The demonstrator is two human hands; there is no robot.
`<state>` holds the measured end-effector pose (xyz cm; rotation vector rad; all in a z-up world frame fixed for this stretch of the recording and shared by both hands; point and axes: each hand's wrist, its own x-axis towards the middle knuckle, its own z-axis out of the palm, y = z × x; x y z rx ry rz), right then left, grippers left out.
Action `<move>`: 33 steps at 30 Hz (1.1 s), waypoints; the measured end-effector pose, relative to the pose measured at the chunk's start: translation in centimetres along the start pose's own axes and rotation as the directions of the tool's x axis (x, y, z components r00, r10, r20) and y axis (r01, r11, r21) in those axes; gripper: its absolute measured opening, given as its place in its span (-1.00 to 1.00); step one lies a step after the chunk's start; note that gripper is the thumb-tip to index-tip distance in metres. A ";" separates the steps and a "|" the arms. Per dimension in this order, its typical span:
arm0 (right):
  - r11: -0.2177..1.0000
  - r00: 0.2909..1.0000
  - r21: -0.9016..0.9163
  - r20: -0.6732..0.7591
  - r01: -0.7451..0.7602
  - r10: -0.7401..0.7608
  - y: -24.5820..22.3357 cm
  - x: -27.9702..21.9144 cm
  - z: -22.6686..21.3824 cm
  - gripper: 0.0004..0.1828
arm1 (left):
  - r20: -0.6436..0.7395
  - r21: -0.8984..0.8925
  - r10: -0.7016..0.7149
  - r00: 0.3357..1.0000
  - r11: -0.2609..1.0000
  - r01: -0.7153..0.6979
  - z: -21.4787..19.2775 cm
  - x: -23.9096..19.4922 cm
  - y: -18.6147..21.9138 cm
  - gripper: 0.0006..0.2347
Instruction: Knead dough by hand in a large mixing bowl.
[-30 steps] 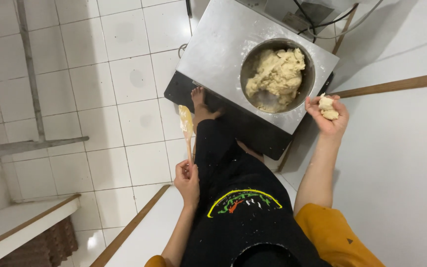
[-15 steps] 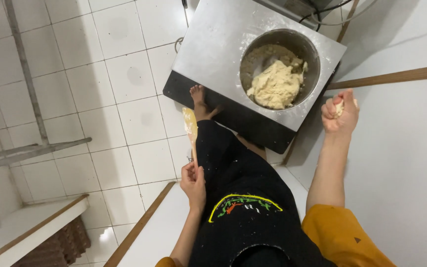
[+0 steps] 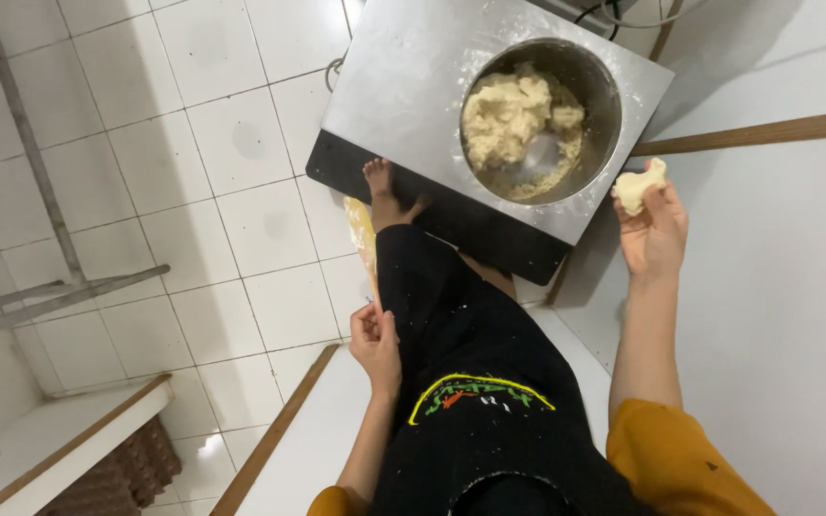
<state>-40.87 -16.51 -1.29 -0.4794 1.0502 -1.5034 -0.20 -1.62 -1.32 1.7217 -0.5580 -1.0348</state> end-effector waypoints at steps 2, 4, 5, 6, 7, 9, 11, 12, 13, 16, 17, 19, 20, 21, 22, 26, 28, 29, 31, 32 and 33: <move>0.974 0.999 0.224 -0.021 -0.031 0.037 0.6 -0.2 -1.1 -0.60 | 0.000 -0.009 0.002 1.000 1.000 -0.002 0.1 -0.1 -0.2 -0.85; 0.896 0.997 0.441 -0.030 -0.054 0.074 0.3 -0.5 0.0 -0.62 | -0.001 -0.017 0.008 1.000 1.000 -0.008 0.1 0.0 0.0 -0.84; 0.824 0.994 0.559 0.008 -0.092 0.106 -0.5 -0.6 1.7 -0.60 | 0.002 -0.011 0.007 1.000 1.000 -0.007 0.3 0.0 0.2 -0.84; 0.736 0.990 0.664 0.050 -0.132 0.133 -1.2 -0.7 3.3 -0.58 | 0.004 -0.005 0.006 1.000 1.000 -0.006 0.4 0.0 0.4 -0.84; 0.735 0.990 0.665 0.051 -0.133 0.134 -0.4 -0.4 1.7 -0.58 | 0.003 -0.004 0.007 1.000 1.000 -0.007 0.3 0.0 0.4 -0.84; 0.776 0.955 0.627 -0.188 -0.062 0.228 1.5 0.1 -1.7 -0.76 | 0.004 0.019 -0.010 1.000 1.000 0.010 0.2 -0.1 0.4 -0.85; 0.805 0.964 0.590 -0.175 -0.059 0.199 2.5 0.6 -4.1 -0.84 | 0.011 0.025 -0.007 1.000 1.000 0.007 0.3 -0.2 0.6 -0.84; 0.833 0.973 0.551 -0.160 -0.054 0.168 3.0 0.8 -5.3 -0.87 | 0.020 0.029 -0.003 1.000 1.000 0.002 0.3 -0.2 0.7 -0.84; 0.832 0.973 0.552 -0.157 -0.055 0.169 2.8 0.8 -5.0 -0.87 | 0.017 0.029 0.000 1.000 1.000 0.000 0.4 -0.2 0.7 -0.84; 0.840 0.972 0.543 -0.187 -0.021 0.145 2.1 0.6 -3.7 -0.65 | 0.029 0.018 0.001 1.000 1.000 -0.002 0.3 -0.2 0.5 -0.85; 0.865 0.974 0.500 -0.176 -0.037 0.143 1.6 0.4 -2.8 -0.79 | 0.030 0.013 -0.007 1.000 1.000 0.006 0.3 -0.2 0.3 -0.85; 0.888 0.976 0.457 -0.165 -0.055 0.145 1.0 0.1 -1.4 -0.86 | 0.028 0.011 -0.015 0.999 1.000 0.015 0.1 -0.2 0.1 -0.85; 0.950 0.979 0.310 -0.180 -0.037 0.097 0.8 0.1 -0.8 -0.84 | 0.027 0.020 -0.017 1.000 1.000 0.016 0.0 -0.3 0.1 -0.84; 0.988 0.981 0.155 -0.188 -0.017 0.046 0.7 0.0 -0.3 -0.71 | 0.026 0.027 -0.018 0.999 0.999 0.017 0.0 -0.2 0.0 -0.84; 0.988 0.981 0.156 -0.188 -0.019 0.048 0.8 0.2 0.2 -0.71 | 0.025 0.029 -0.018 1.000 0.999 0.018 0.0 -0.2 -0.1 -0.84; 0.988 0.922 -0.140 -0.368 0.071 -0.119 1.5 1.6 1.9 -0.63 | 0.013 0.062 -0.039 0.999 0.997 0.038 0.0 0.3 -0.6 -0.84; 0.950 0.889 -0.301 -0.408 0.084 -0.208 2.4 2.4 2.1 -0.57 | 0.013 0.062 -0.044 0.999 0.997 0.043 0.0 0.7 -0.8 -0.84; 0.953 0.930 -0.269 -0.295 0.141 -0.221 2.7 2.8 2.0 -0.69 | 0.020 0.059 -0.049 0.999 0.997 0.048 0.1 0.8 -0.7 -0.83; 0.955 0.957 -0.229 -0.173 0.189 -0.232 3.2 3.3 2.8 -0.76 | 0.025 0.052 -0.053 0.998 0.997 0.052 0.3 1.1 -0.7 -0.83; 0.969 0.980 -0.198 -0.100 0.151 -0.173 3.4 3.4 3.6 -0.72 | 0.017 0.044 -0.069 0.997 0.997 0.068 0.4 1.3 -0.7 -0.83; 0.980 0.993 -0.168 -0.026 0.106 -0.112 3.6 3.6 4.5 -0.64 | 0.009 0.039 -0.085 0.996 0.996 0.085 0.5 1.4 -0.6 -0.82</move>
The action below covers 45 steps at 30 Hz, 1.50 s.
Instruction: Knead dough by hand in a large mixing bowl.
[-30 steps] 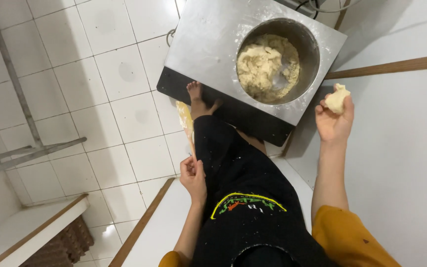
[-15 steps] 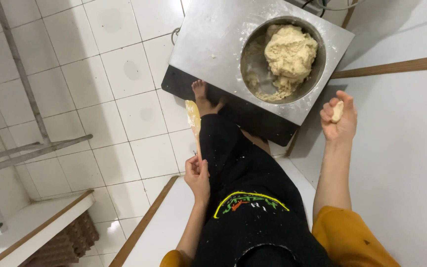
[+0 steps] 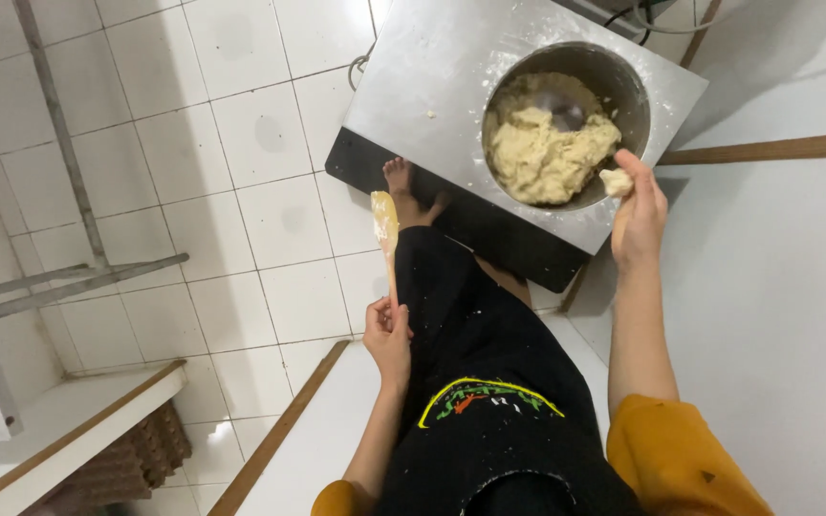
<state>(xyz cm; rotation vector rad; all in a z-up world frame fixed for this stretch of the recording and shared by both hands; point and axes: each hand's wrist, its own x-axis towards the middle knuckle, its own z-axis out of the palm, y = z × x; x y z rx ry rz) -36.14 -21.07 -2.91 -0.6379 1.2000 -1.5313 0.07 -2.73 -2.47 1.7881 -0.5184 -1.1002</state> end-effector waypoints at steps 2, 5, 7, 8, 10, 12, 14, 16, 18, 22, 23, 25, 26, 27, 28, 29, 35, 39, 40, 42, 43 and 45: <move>0.994 1.000 -0.104 -0.012 0.026 -0.027 0.4 0.1 0.4 -0.66 | 0.003 -0.014 -0.025 1.000 1.000 0.025 0.3 0.0 0.7 -0.82; 0.966 0.999 -0.257 -0.043 0.002 -0.014 2.1 0.2 -0.1 -0.73 | 0.022 -0.033 -0.035 0.999 0.999 0.036 0.7 0.2 0.7 -0.82; 0.951 0.997 -0.306 -0.073 -0.051 0.030 3.8 -1.3 0.1 -0.76 | 0.040 -0.033 -0.022 0.999 0.999 0.023 1.1 0.4 0.1 -0.83; 0.891 0.992 -0.449 0.071 -0.065 0.109 4.7 -2.7 0.7 -0.76 | 0.062 0.000 0.039 0.997 0.999 -0.040 1.4 0.6 -0.3 -0.84; 0.810 0.958 -0.584 0.196 -0.056 0.208 5.4 -6.3 3.3 -0.76 | 0.090 0.034 0.095 0.991 0.995 -0.098 2.6 0.9 -0.9 -0.85; 0.770 0.666 -0.633 0.610 0.082 0.430 4.8 -10.7 7.5 -0.58 | 0.152 -0.008 0.064 0.986 0.998 -0.063 4.3 1.3 -1.3 -0.84; 0.803 0.608 -0.596 0.647 0.025 0.461 6.9 -13.8 8.9 -0.50 | 0.194 -0.094 -0.003 0.981 0.995 0.022 5.9 1.4 0.3 -0.84; 0.830 0.540 -0.557 0.690 -0.031 0.483 8.7 -15.9 10.1 -0.42 | 0.233 -0.181 -0.059 0.971 0.978 0.103 7.0 1.7 1.0 -0.82; 0.833 0.637 -0.403 0.539 -0.380 0.551 10.3 -17.0 11.0 -0.56 | 0.295 -0.240 -0.037 0.955 0.964 0.112 7.6 2.2 0.6 -0.81; 0.690 0.615 -0.454 0.327 -0.564 0.718 12.1 -15.1 13.2 -0.72 | 0.248 0.008 0.139 0.959 0.989 -0.145 6.0 4.1 1.5 -0.73; 0.750 0.788 -0.586 0.285 -0.307 0.545 12.8 -14.1 13.7 -0.75 | 0.236 0.170 0.219 0.947 0.950 -0.262 5.4 4.5 1.9 -0.67; 0.717 0.898 -0.696 0.292 -0.036 0.328 14.8 -11.5 14.6 -0.73 | 0.230 0.335 0.294 0.928 0.871 -0.359 4.0 5.1 2.2 -0.60; 0.623 0.932 -0.781 0.184 -0.055 0.313 16.1 -9.9 14.9 -0.66 | 0.224 0.426 0.301 0.927 0.825 -0.371 3.3 5.3 2.0 -0.57; 0.520 0.956 -0.850 0.077 -0.085 0.282 17.3 -8.2 15.2 -0.59 | 0.218 0.513 0.308 0.926 0.771 -0.377 2.7 5.5 1.9 -0.55; 0.519 0.955 -0.850 0.078 -0.086 0.286 18.5 -6.9 14.9 -0.59 | 0.216 0.515 0.306 0.927 0.771 -0.374 2.2 5.7 1.0 -0.55; 0.497 0.954 -0.861 0.050 -0.109 0.295 19.7 -5.7 14.6 -0.61 | 0.217 0.599 0.316 0.924 0.704 -0.381 1.9 5.8 0.1 -0.55; 0.357 0.990 -0.928 -0.069 -0.110 0.126 23.3 -5.1 9.3 -0.65 | 0.261 0.726 0.282 0.923 0.573 -0.381 1.6 7.2 -3.7 -0.55; 0.248 0.943 -0.910 -0.325 -0.333 0.076 22.1 -7.8 7.0 -0.66 | 0.298 0.777 0.298 0.907 0.477 -0.412 3.0 8.5 -3.2 -0.52; 0.249 0.942 -0.909 -0.327 -0.335 0.071 20.8 -8.5 7.6 -0.66 | 0.302 0.774 0.301 0.905 0.476 -0.417 3.3 8.9 -3.1 -0.52; 0.478 0.966 -0.839 -0.226 -0.260 0.130 18.4 -9.8 8.8 -0.64 | 0.320 0.799 0.331 0.888 0.410 -0.441 3.7 9.8 -3.0 -0.51; 0.479 0.965 -0.838 -0.228 -0.261 0.128 18.4 -10.2 8.2 -0.64 | 0.323 0.797 0.332 0.886 0.409 -0.444 3.7 10.0 -3.1 -0.51; 0.426 0.952 -0.887 -0.045 -0.177 0.301 18.3 -11.1 6.9 -0.66 | 0.322 0.816 0.341 0.883 0.373 -0.442 3.9 10.4 -3.2 -0.52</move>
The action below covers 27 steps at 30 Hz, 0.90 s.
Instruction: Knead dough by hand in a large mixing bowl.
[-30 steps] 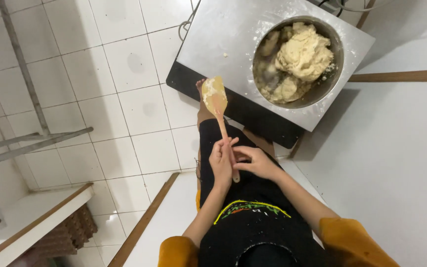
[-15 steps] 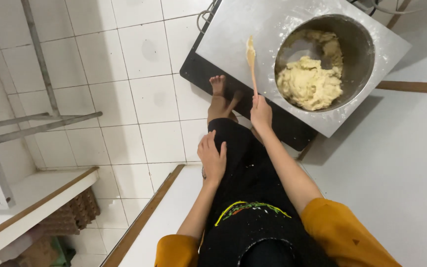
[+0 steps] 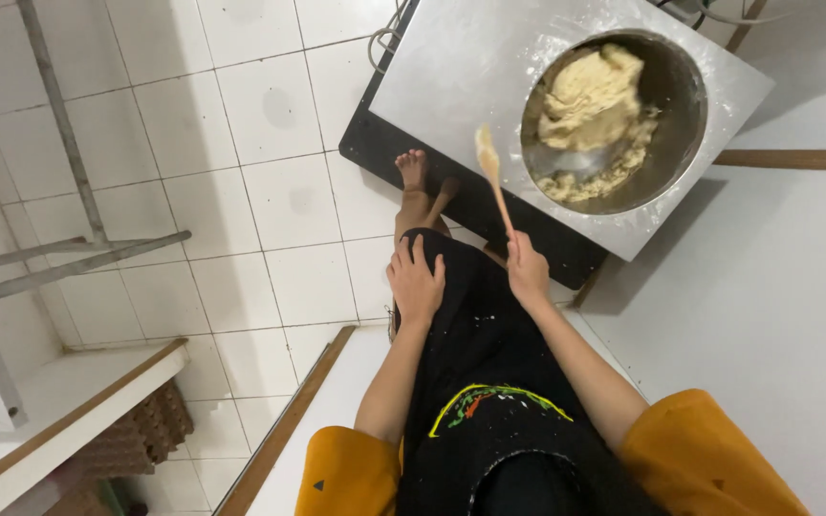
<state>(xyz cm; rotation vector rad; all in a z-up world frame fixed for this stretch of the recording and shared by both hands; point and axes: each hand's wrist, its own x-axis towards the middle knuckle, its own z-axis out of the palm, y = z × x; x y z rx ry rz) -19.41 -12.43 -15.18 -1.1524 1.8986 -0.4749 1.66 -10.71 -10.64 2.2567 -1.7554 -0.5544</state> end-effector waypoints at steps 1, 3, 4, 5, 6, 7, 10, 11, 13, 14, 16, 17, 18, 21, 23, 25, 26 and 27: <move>1.000 1.000 0.000 -0.005 -0.002 0.002 1.4 -0.8 -0.5 -0.66 | 0.002 -0.002 0.005 1.000 1.000 -0.005 0.0 0.0 0.1 -0.52; 0.940 0.974 -0.253 0.080 0.227 -0.214 4.0 -2.2 -1.5 -0.67 | -0.015 0.014 0.002 1.000 1.000 -0.002 0.0 0.2 0.1 -0.53; 0.940 0.974 -0.255 0.078 0.228 -0.215 4.9 -2.5 -1.7 -0.67 | -0.015 0.011 0.003 1.000 1.000 -0.003 0.0 0.5 0.2 -0.53; 0.947 0.996 -0.306 0.019 0.093 -0.092 6.1 -3.0 -2.0 -0.66 | -0.015 0.017 -0.002 1.000 1.000 0.002 -0.1 0.6 0.3 -0.53; 0.936 0.998 -0.349 -0.047 -0.044 0.030 7.2 -3.4 -2.2 -0.66 | -0.014 0.022 -0.006 1.000 1.000 0.007 -0.1 0.7 0.3 -0.53; 0.934 0.998 -0.355 -0.047 -0.050 0.036 7.8 -3.7 -2.5 -0.66 | -0.006 0.018 -0.008 1.000 1.000 0.008 0.1 0.5 0.4 -0.53; 0.986 0.933 -0.128 -0.355 -0.107 0.055 8.1 -3.6 -3.5 -0.67 | -0.002 0.039 0.000 1.000 0.999 0.000 0.6 0.9 0.5 -0.54; 0.981 0.960 -0.185 -0.278 -0.062 0.009 7.6 -3.7 -3.9 -0.66 | -0.003 0.054 0.006 1.000 0.999 -0.006 0.7 1.1 0.5 -0.55; 0.971 0.979 -0.238 -0.200 -0.018 -0.031 6.3 -3.6 -4.7 -0.65 | -0.001 0.065 0.015 1.000 0.998 -0.015 0.9 1.2 0.6 -0.56; 0.960 0.995 -0.276 -0.070 0.045 -0.067 5.5 -3.5 -4.8 -0.65 | 0.001 0.072 0.017 1.000 0.997 -0.017 1.0 1.2 0.6 -0.56; 0.946 0.993 -0.304 0.063 0.116 -0.102 4.7 -3.1 -4.8 -0.64 | -0.002 0.078 0.019 1.000 0.997 -0.019 1.1 1.4 0.6 -0.57; 0.950 0.998 -0.306 0.021 0.062 -0.058 4.7 -3.1 -4.6 -0.61 | 0.000 0.078 0.017 1.000 0.997 -0.017 1.1 1.3 0.6 -0.57; 0.952 1.000 -0.306 -0.020 0.007 -0.014 4.8 -3.1 -4.3 -0.57 | 0.002 0.078 0.016 1.000 0.997 -0.016 1.1 1.3 0.6 -0.57; 0.960 0.991 -0.253 -0.083 -0.121 0.102 4.7 -3.6 -5.1 -0.65 | 0.011 0.076 0.007 1.000 0.997 -0.008 1.1 1.7 0.6 -0.57; 0.974 0.990 -0.191 -0.095 -0.123 0.106 5.5 -4.2 -6.4 -0.66 | 0.036 0.075 -0.005 0.999 0.997 0.003 0.8 1.5 0.8 -0.57; 0.985 0.989 -0.127 -0.106 -0.120 0.107 7.1 -4.4 -7.6 -0.67 | 0.057 0.075 -0.018 0.998 0.997 0.014 0.7 1.5 0.8 -0.57; 0.997 0.996 -0.055 -0.080 -0.051 0.047 8.3 -4.4 -8.1 -0.68 | 0.066 0.072 -0.025 0.998 0.997 0.021 0.8 1.6 0.8 -0.57; 1.000 0.998 0.020 -0.058 0.016 -0.015 9.5 -4.4 -8.7 -0.69 | 0.075 0.070 -0.034 0.997 0.997 0.029 0.8 1.6 0.8 -0.57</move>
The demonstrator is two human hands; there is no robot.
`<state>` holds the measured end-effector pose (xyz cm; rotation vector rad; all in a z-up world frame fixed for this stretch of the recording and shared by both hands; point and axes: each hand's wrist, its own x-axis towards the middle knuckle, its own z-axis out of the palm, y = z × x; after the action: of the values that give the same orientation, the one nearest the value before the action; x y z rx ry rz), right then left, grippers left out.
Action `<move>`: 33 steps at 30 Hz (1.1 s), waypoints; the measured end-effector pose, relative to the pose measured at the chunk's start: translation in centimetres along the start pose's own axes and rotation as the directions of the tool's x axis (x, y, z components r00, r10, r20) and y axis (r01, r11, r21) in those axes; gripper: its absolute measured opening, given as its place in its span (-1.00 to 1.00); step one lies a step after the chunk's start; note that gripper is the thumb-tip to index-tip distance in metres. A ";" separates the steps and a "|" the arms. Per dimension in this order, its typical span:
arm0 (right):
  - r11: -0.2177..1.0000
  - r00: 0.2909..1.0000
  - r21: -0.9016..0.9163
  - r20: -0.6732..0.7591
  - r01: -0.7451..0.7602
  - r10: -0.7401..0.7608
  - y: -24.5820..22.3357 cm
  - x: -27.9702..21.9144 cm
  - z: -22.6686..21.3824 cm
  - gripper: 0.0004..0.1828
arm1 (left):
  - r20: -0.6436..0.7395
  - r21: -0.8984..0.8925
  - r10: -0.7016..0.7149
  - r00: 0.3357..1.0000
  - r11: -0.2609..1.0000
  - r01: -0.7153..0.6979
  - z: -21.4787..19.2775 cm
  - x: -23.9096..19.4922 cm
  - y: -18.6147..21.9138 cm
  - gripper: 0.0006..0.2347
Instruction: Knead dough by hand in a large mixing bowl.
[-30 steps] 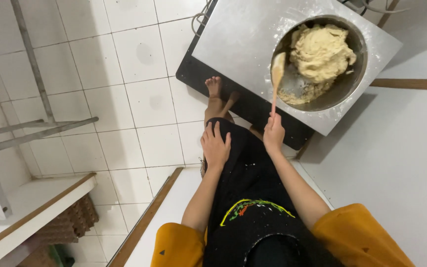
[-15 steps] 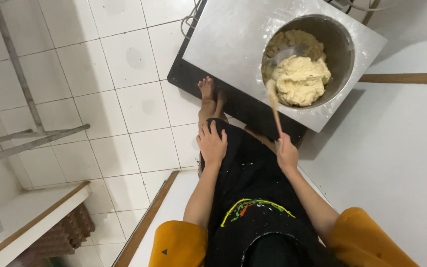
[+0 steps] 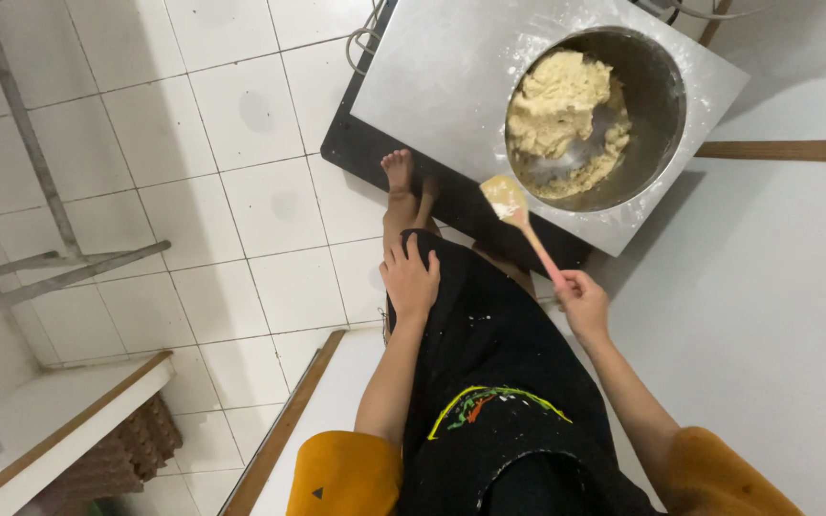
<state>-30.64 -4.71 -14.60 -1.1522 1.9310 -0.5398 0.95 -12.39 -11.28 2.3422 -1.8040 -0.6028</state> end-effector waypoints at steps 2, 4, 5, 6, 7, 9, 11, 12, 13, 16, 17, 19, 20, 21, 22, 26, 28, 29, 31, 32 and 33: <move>0.997 0.996 -0.007 0.051 -0.077 0.077 -3.8 0.0 -3.4 -0.65 | -0.015 -0.003 0.006 1.000 1.000 -0.006 -0.1 0.0 -0.1 -0.57; 0.988 0.983 -0.020 0.102 -0.153 0.154 -6.1 0.9 -6.3 -0.61 | -0.029 -0.007 0.011 1.000 1.000 -0.011 -0.2 0.0 0.0 -0.57; 0.939 0.995 -0.336 0.046 -0.067 0.088 -6.6 1.7 -7.4 -0.60 | -0.038 -0.008 0.015 0.999 1.000 -0.015 -0.3 0.0 0.1 -0.57; 0.786 1.000 -0.618 0.011 0.003 0.004 -7.0 2.4 -8.4 -0.57 | -0.047 -0.009 0.023 0.999 1.000 -0.024 -0.4 0.0 0.1 -0.57; 0.786 1.000 -0.618 0.010 0.003 0.004 -7.0 3.0 -8.7 -0.57 | -0.048 -0.010 0.024 0.999 1.000 -0.025 -0.3 -0.1 0.0 -0.57; 0.695 1.000 -0.718 -0.009 -0.020 0.020 -7.3 4.6 -9.4 -0.53 | -0.036 -0.019 0.018 0.999 1.000 -0.019 -0.2 0.0 0.0 -0.56; 0.680 0.997 -0.729 -0.025 -0.071 0.078 -8.1 6.5 -9.1 -0.52 | -0.043 -0.021 0.015 0.999 1.000 -0.016 -0.1 0.3 0.1 -0.56; 0.661 0.988 -0.740 -0.042 -0.129 0.145 -8.4 7.2 -8.9 -0.52 | -0.039 -0.021 0.014 0.999 1.000 -0.015 -0.2 0.1 0.0 -0.56; 0.660 0.988 -0.740 -0.037 -0.126 0.147 -8.6 7.7 -9.4 -0.52 | -0.037 -0.018 0.010 0.999 1.000 -0.011 -0.2 -0.2 0.0 -0.56; 0.693 0.993 -0.712 -0.071 -0.113 0.090 -10.9 9.6 -10.5 -0.61 | -0.069 -0.021 0.021 0.997 1.000 -0.023 -0.2 -0.1 -0.1 -0.57; 0.698 0.995 -0.710 -0.054 -0.099 0.087 -12.5 9.8 -10.9 -0.63 | -0.069 -0.019 0.022 0.997 1.000 -0.024 -0.1 0.0 -0.1 -0.57; 0.700 0.996 -0.710 -0.035 -0.082 0.081 -15.0 10.9 -10.3 -0.64 | -0.069 -0.020 0.020 0.997 1.000 -0.022 -0.1 0.2 0.0 -0.57; 0.725 0.999 -0.687 -0.013 -0.044 0.048 -15.7 11.4 -9.1 -0.64 | -0.046 -0.019 0.019 0.999 1.000 -0.020 -0.2 0.1 0.1 -0.57; 0.748 1.000 -0.663 0.008 -0.006 0.015 -16.5 12.0 -8.0 -0.65 | -0.023 -0.018 0.018 1.000 1.000 -0.018 -0.3 0.0 0.1 -0.57; 0.749 1.000 -0.662 0.009 -0.003 0.012 -16.3 12.7 -6.7 -0.65 | -0.026 -0.017 0.016 1.000 1.000 -0.017 -0.1 0.1 0.1 -0.57; 0.703 0.985 -0.699 0.172 0.132 -0.013 -15.5 13.9 -2.6 -0.68 | -0.044 -0.020 0.034 0.998 0.999 -0.035 0.0 0.2 0.2 -0.56; 0.677 0.981 -0.720 0.190 0.156 -0.023 -14.0 14.0 -1.5 -0.67 | -0.048 -0.025 0.039 0.998 0.999 -0.040 0.0 0.1 0.5 -0.56; 0.635 0.979 -0.751 0.202 0.181 -0.041 -13.0 14.3 -1.0 -0.68 | -0.041 -0.023 0.038 0.998 0.999 -0.039 0.0 0.2 0.6 -0.57; 0.592 0.977 -0.781 0.207 0.199 -0.056 -9.9 14.8 -1.2 -0.69 | -0.034 -0.024 0.044 0.998 0.999 -0.045 0.3 -0.1 0.8 -0.57; 0.562 0.976 -0.803 0.212 0.199 -0.043 -8.0 15.3 -1.5 -0.70 | -0.049 -0.015 0.050 0.998 0.999 -0.051 0.5 -0.1 0.6 -0.57; 0.532 0.976 -0.823 0.216 0.198 -0.030 -6.1 15.9 -1.7 -0.70 | -0.064 -0.006 0.056 0.996 0.998 -0.056 0.7 0.0 0.5 -0.57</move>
<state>-32.95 -21.64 -16.10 -1.8563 1.9800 0.5463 0.24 -12.39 -11.77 2.2706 -1.8292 -0.5204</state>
